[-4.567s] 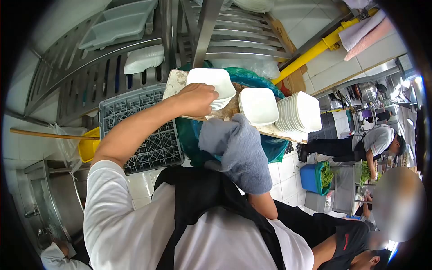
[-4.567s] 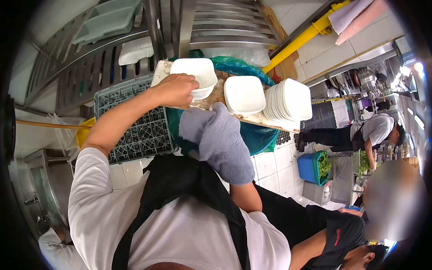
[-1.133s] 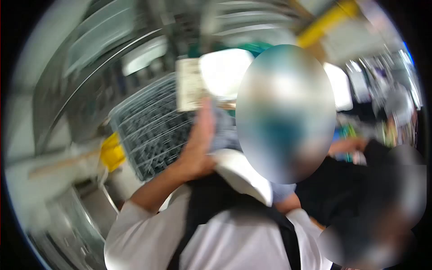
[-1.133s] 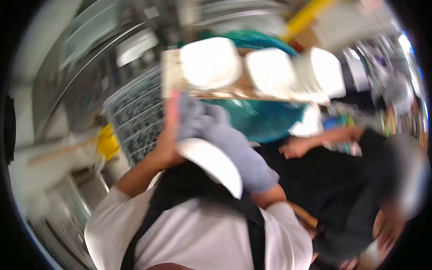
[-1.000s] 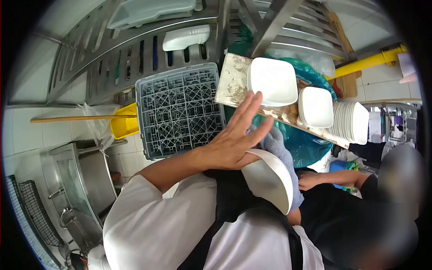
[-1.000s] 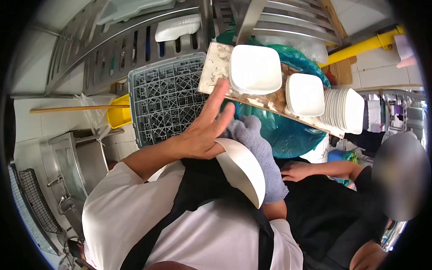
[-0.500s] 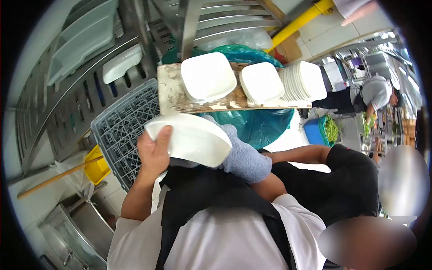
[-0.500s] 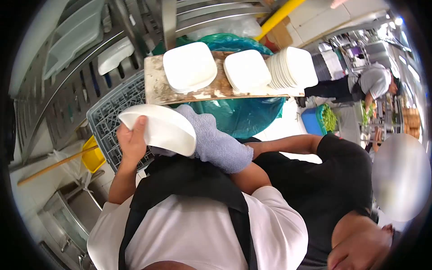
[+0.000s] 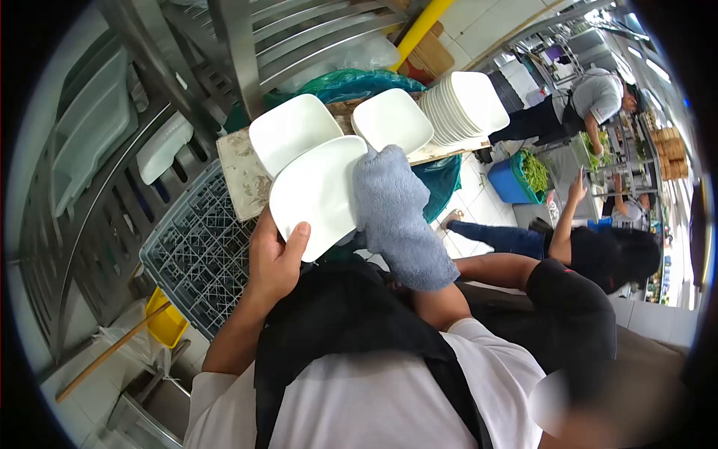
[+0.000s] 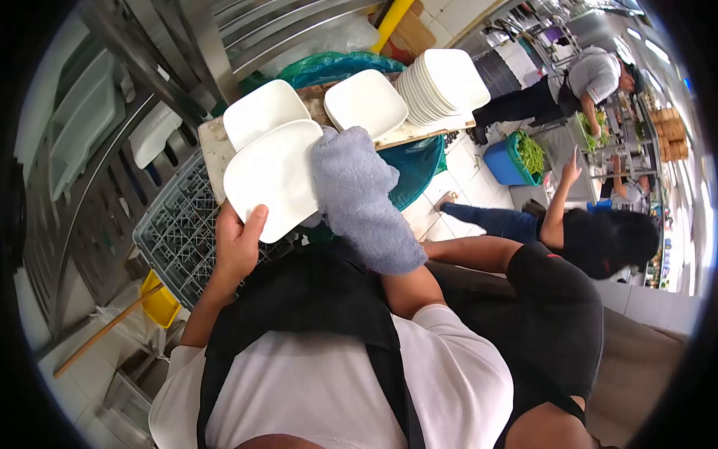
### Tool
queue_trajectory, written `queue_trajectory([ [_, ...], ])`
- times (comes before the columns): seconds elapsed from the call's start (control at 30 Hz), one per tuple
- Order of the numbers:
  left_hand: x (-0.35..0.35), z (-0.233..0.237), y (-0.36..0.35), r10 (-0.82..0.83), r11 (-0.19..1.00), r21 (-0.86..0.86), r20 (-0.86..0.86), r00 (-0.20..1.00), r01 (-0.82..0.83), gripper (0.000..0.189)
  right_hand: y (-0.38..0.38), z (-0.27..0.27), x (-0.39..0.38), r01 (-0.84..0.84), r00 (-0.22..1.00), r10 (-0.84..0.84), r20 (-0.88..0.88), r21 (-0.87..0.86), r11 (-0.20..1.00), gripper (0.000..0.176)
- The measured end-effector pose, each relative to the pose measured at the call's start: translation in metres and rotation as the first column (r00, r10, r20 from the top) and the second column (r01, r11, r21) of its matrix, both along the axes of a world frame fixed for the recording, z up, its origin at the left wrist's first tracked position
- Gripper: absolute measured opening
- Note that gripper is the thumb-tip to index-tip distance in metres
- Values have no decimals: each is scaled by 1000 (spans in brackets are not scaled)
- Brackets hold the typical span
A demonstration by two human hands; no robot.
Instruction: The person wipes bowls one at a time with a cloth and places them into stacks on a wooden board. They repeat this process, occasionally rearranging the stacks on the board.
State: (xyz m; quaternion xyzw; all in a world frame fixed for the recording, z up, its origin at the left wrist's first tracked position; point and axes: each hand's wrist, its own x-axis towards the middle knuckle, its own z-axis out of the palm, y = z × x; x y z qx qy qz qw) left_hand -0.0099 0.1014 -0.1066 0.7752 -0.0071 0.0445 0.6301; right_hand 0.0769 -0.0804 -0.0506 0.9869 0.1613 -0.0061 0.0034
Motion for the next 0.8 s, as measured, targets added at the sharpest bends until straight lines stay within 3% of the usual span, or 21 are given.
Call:
queue_trajectory([
  [0.03, 3, -2, -5, 43, 999, -9, 38, 998, -43, 36, -2, -1, 1, 32, 999, -32, 17, -4, 999, 24],
  [0.1, 9, -9, -12, 65, 998, -18, 80, 995, -64, 33, -5, 6, 2, 16, 1000, -16, 10, 1, 1000, 27],
  [0.17, 14, -16, -12, 151, 982, -112, 7, 988, -150, 33, -12, 7, -1, -1, 1000, 1, 3, 7, 1000, 29],
  [0.23, 17, -20, -12, 146, 977, -155, -14, 989, -146, 34, -20, 2, -9, 148, 989, -147, -34, 399, 905, 39],
  [0.27, 18, -24, -12, 140, 963, -228, -41, 989, -146, 34, -24, 5, -11, 159, 987, -161, -31, 405, 900, 39],
  [0.33, 23, -24, -14, 122, 946, -294, -63, 991, -135, 34, -34, 12, -13, 14, 996, -36, 84, 252, 968, 49],
  [0.37, 26, -21, -18, 109, 940, -320, -58, 992, -122, 35, -37, 13, -12, 20, 995, -44, 89, 257, 966, 49],
  [0.57, 59, -17, -62, 24, 925, -380, 51, 998, -3, 36, -65, 21, 0, 237, 970, -234, 66, -49, 970, 61],
  [0.6, 69, -13, -75, -45, 890, -456, -55, 997, 15, 36, -90, 8, -19, 236, 847, -452, 280, 565, 791, 40],
  [0.63, 77, -10, -86, -111, 848, -530, -161, 981, 9, 36, -97, 12, -24, 234, 848, -449, 283, 560, 795, 40],
  [0.7, 95, -20, -106, -78, 846, -533, -136, 988, -7, 36, -108, 17, -23, 328, 903, -411, 124, 418, 847, 48],
  [0.8, 119, -31, -128, 10, 870, -487, -141, 990, -78, 37, -138, 2, -20, 205, 963, -268, 30, 567, 798, 58],
])
